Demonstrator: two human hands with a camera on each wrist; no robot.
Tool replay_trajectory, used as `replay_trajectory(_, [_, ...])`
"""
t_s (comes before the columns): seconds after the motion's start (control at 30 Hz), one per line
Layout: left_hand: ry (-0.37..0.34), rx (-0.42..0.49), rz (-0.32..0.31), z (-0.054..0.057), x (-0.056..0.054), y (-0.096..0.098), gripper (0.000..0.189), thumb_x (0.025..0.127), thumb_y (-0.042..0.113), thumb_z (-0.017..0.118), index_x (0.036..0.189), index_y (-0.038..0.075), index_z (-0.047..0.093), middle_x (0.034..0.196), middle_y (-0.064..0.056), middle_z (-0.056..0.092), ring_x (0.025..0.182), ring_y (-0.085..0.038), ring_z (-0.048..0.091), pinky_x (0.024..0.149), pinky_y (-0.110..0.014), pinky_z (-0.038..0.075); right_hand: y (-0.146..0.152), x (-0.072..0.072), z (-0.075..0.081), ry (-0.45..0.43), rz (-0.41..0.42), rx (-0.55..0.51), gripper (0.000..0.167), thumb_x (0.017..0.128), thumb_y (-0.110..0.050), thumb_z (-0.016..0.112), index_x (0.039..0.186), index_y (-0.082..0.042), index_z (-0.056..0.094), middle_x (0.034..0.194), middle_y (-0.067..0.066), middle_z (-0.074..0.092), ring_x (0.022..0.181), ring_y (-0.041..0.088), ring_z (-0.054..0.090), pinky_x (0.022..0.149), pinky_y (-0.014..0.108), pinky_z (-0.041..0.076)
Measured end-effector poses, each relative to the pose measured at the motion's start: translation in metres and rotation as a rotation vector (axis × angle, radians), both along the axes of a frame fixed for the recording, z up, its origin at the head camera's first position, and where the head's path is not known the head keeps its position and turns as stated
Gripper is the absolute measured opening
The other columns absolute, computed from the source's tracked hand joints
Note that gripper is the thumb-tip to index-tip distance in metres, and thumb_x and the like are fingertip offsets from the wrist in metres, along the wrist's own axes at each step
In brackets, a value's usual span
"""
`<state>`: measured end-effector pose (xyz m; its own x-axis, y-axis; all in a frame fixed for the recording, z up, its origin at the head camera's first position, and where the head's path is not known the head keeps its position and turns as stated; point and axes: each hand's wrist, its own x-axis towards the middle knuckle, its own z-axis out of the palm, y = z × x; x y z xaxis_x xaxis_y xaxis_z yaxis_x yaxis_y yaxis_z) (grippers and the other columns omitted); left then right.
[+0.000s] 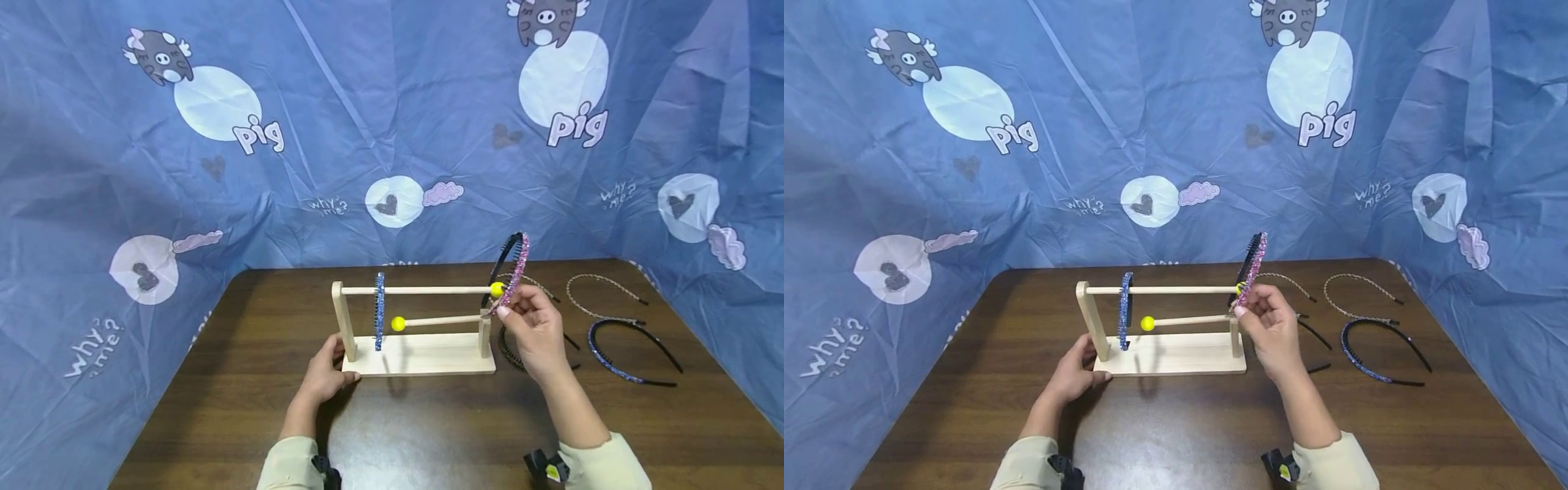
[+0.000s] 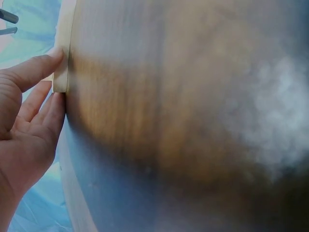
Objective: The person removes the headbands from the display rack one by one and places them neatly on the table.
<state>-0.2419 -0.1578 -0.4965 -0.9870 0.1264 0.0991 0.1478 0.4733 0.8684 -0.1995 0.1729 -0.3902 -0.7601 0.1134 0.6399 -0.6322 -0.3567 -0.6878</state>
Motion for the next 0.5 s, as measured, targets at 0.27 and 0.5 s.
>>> replay_trajectory(0.27, [-0.001, -0.006, 0.0, 0.001, -0.001, 0.0, 0.071, 0.062, -0.015, 0.075, 0.124, -0.001, 0.046, 0.115, -0.026, 0.056, 0.11, -0.04, 0.051, 0.092, -0.048, 0.044, 0.022, 0.009, -0.001, -0.005, 0.053, -0.049, 0.038, 0.079, 0.026, 0.037, 0.101, 0.001, 0.055, 0.089, 0.01, 0.061, 0.083, 0.017, 0.058, 0.072, 0.021, 0.05])
replay_trajectory(0.5, [-0.012, -0.018, 0.005, 0.001, -0.001, 0.001, 0.07, 0.063, -0.015, 0.075, 0.125, 0.0, 0.046, 0.114, -0.023, 0.057, 0.11, -0.039, 0.052, 0.093, -0.048, 0.043, 0.04, 0.019, -0.012, -0.009, 0.145, -0.042, 0.038, 0.081, 0.028, 0.032, 0.104, 0.004, 0.05, 0.088, 0.015, 0.063, 0.084, 0.022, 0.061, 0.076, 0.027, 0.052])
